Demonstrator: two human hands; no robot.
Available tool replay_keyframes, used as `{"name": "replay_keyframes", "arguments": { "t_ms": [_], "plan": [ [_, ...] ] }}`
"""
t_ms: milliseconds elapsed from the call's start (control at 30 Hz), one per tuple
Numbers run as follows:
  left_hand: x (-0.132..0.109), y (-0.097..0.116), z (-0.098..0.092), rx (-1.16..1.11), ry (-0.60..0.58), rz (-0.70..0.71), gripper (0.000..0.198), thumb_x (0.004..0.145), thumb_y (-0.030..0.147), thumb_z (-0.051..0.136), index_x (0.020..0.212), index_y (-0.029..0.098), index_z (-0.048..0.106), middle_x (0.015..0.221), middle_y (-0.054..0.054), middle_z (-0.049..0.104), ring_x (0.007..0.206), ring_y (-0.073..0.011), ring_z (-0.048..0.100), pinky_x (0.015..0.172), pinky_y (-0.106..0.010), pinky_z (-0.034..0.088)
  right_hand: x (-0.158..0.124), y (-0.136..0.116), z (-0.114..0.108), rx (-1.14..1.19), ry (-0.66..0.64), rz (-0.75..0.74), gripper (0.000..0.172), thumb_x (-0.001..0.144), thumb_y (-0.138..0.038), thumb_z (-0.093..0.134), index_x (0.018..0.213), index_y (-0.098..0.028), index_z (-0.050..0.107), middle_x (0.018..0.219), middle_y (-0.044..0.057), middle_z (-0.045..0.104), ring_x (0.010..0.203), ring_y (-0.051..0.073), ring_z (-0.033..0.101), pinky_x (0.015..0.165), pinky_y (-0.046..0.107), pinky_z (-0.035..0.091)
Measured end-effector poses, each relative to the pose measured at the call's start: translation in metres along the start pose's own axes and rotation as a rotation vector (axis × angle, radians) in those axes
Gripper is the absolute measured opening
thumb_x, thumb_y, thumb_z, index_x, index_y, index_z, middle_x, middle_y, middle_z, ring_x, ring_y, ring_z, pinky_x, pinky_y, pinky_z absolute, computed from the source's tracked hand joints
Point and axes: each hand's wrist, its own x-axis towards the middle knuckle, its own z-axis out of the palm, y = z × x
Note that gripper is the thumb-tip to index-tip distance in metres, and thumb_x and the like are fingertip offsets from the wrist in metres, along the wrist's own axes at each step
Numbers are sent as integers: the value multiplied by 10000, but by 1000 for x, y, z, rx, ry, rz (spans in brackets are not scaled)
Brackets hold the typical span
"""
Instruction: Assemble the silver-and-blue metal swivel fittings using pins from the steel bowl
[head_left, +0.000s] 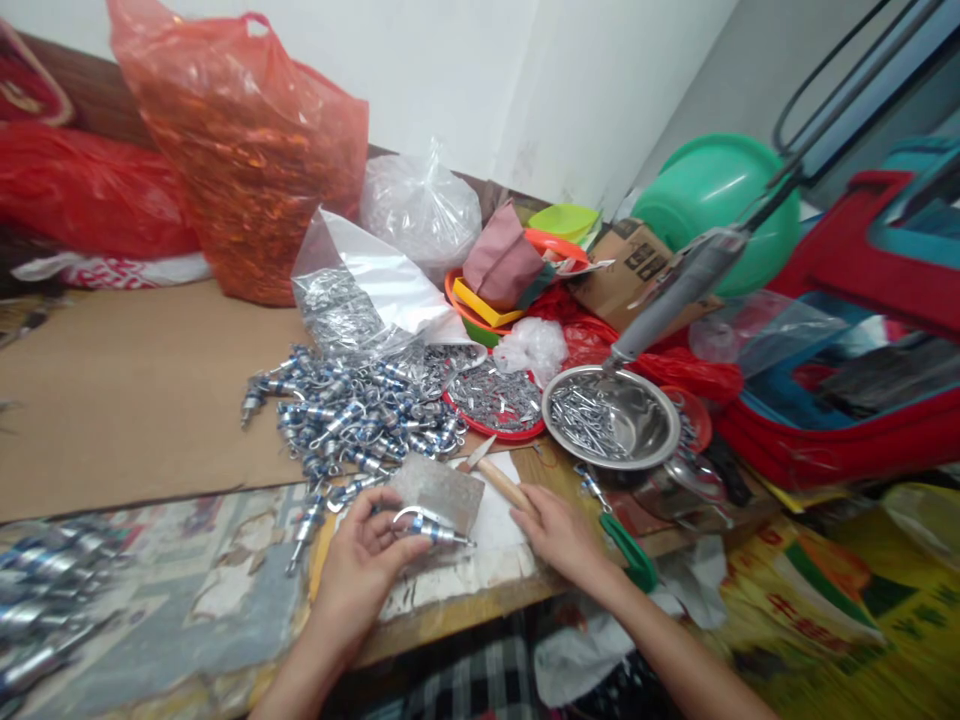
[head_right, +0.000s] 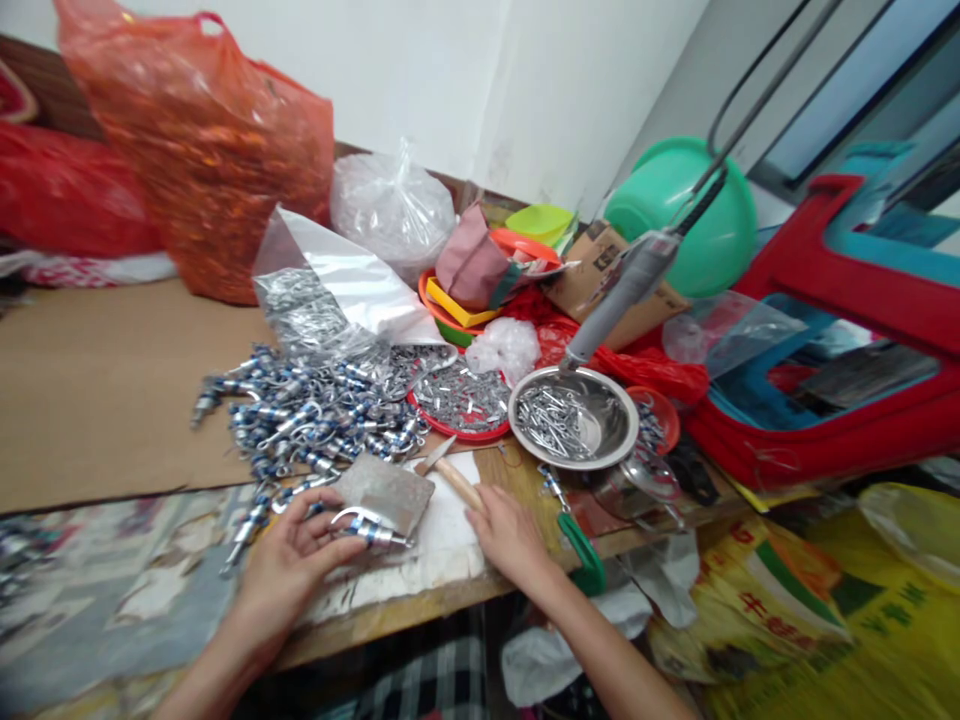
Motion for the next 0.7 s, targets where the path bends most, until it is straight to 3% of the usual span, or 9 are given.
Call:
{"name": "replay_keyframes", "arguments": {
  "t_ms": [67,233,333,467,600,700],
  "plan": [
    [0,0,0,-3,-7,0,440,533,135,715,856,214,427,640,45,647,637,-146,629,631,-269,482,-4,-5,-4,49,44,-38,251,785,-233,479,1013,-167,562,948,74,605,881,206,566,772,322,430],
    [1,-1,0,7,8,13,456,519,133,722,867,214,438,627,50,638,634,-150,630,622,-264,482,-20,-42,-37,65,88,-350,393,840,-234,447,1232,-265,442,977,43,613,845,168,578,729,273,451],
    [3,-1,0,5,-16,24,467,532,134,715,890,213,426,642,38,642,645,-161,632,632,-290,491,-29,-56,-44,17,121,-454,422,859,-208,417,1270,-302,394,951,37,620,799,157,581,706,265,447],
    [3,-1,0,-8,-18,15,490,520,125,718,896,216,417,623,45,632,608,-161,634,618,-294,495,-34,-55,-31,-95,40,-427,432,850,-177,404,1263,-301,407,794,28,623,662,150,579,593,243,447],
    [3,-1,0,8,-9,23,505,528,125,715,931,216,424,613,51,617,605,-151,634,611,-266,486,-39,-48,-22,-75,104,-392,433,861,-186,393,1282,-283,381,866,44,624,739,160,588,648,255,454],
    [3,-1,0,15,-11,19,527,531,130,717,961,215,424,617,51,619,613,-147,632,614,-259,487,-44,-44,-24,-88,70,-371,433,854,-167,398,1266,-298,403,855,38,631,731,164,592,636,259,460]
  ]
}}
